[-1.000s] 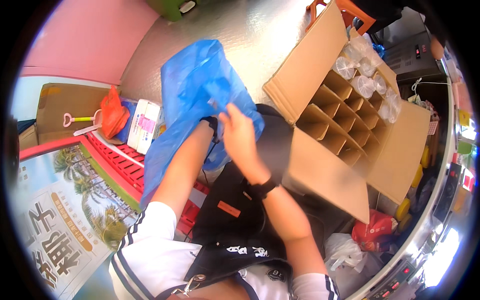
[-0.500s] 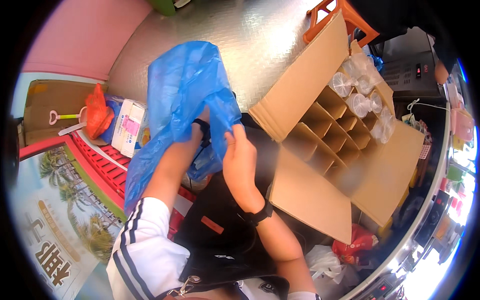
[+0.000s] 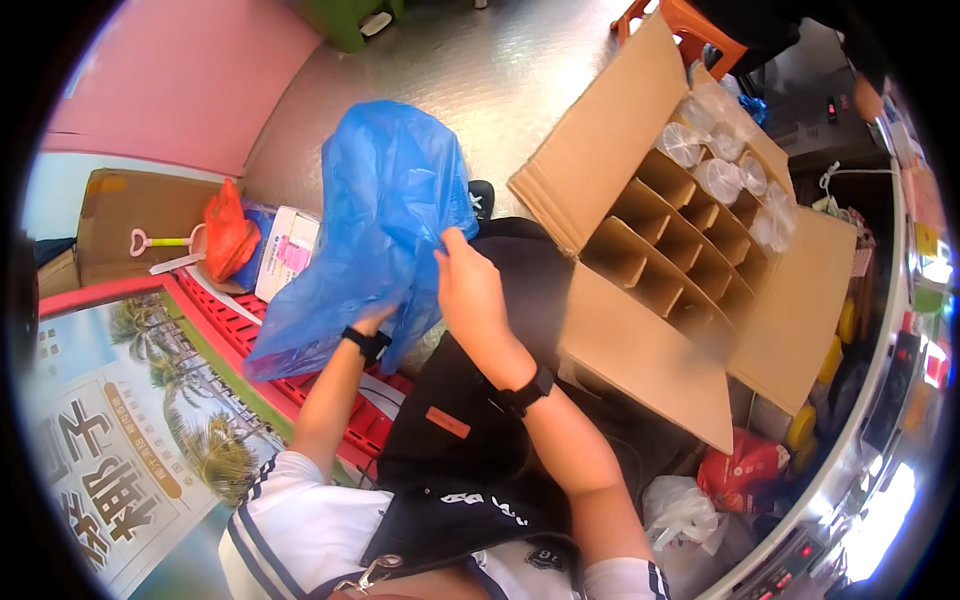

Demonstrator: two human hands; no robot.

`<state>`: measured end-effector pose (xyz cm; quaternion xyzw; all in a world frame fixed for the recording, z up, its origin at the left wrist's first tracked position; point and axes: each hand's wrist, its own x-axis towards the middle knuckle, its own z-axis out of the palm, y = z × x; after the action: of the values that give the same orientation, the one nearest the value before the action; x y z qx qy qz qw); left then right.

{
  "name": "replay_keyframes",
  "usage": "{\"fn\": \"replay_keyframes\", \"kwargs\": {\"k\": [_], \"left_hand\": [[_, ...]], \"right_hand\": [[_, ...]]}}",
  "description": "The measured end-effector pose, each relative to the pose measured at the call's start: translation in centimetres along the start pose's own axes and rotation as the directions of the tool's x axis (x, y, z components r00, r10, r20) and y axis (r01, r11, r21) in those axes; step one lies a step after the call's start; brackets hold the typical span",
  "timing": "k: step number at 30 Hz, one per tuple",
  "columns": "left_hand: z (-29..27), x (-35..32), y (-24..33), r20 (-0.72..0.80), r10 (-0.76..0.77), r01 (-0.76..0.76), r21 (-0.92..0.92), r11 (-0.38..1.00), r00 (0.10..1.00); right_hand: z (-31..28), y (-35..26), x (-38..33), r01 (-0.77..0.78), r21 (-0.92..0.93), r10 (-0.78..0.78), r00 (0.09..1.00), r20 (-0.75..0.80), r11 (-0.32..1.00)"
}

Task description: The person takes stacks of plastic cups out of a cardboard box and places them into a blue plastic bag.

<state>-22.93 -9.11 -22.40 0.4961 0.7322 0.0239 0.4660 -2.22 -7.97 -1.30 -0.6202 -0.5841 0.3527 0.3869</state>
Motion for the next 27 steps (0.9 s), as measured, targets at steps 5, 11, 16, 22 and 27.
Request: {"fn": "replay_keyframes", "kwargs": {"k": [5, 11, 16, 22, 27], "left_hand": [[-9.2, -19.2, 16.7, 0.411, 0.727, -0.776, -0.072, 0.627, 0.549], [-14.4, -31.5, 23.1, 0.274, 0.609, -0.391, -0.918, -0.064, -0.744], [-13.4, -34.7, 26.7, 0.285, 0.379, -0.302, -0.953, 0.016, -0.88], [-12.4, -38.4, 27.0, 0.193, 0.452, -0.133, -0.978, 0.161, -0.871], [-14.2, -41.5, 25.7, 0.179, 0.457, -0.161, -0.984, 0.078, -0.871]], "right_hand": [[-1.1, 0.4, -0.1, 0.007, -0.008, -0.008, 0.999, -0.045, 1.0], [-0.4, 1.6, -0.7, 0.066, -0.003, -0.066, 0.995, -0.074, 0.998], [-0.9, 1.9, -2.8, 0.161, -0.026, -0.163, 0.985, -0.058, 0.987], [-4.3, -0.2, -6.2, 0.214, 0.064, -0.217, 0.974, 0.06, 0.975], [-13.7, -2.1, -8.6, 0.249, 0.116, -0.27, 0.937, 0.221, 0.961]]}}
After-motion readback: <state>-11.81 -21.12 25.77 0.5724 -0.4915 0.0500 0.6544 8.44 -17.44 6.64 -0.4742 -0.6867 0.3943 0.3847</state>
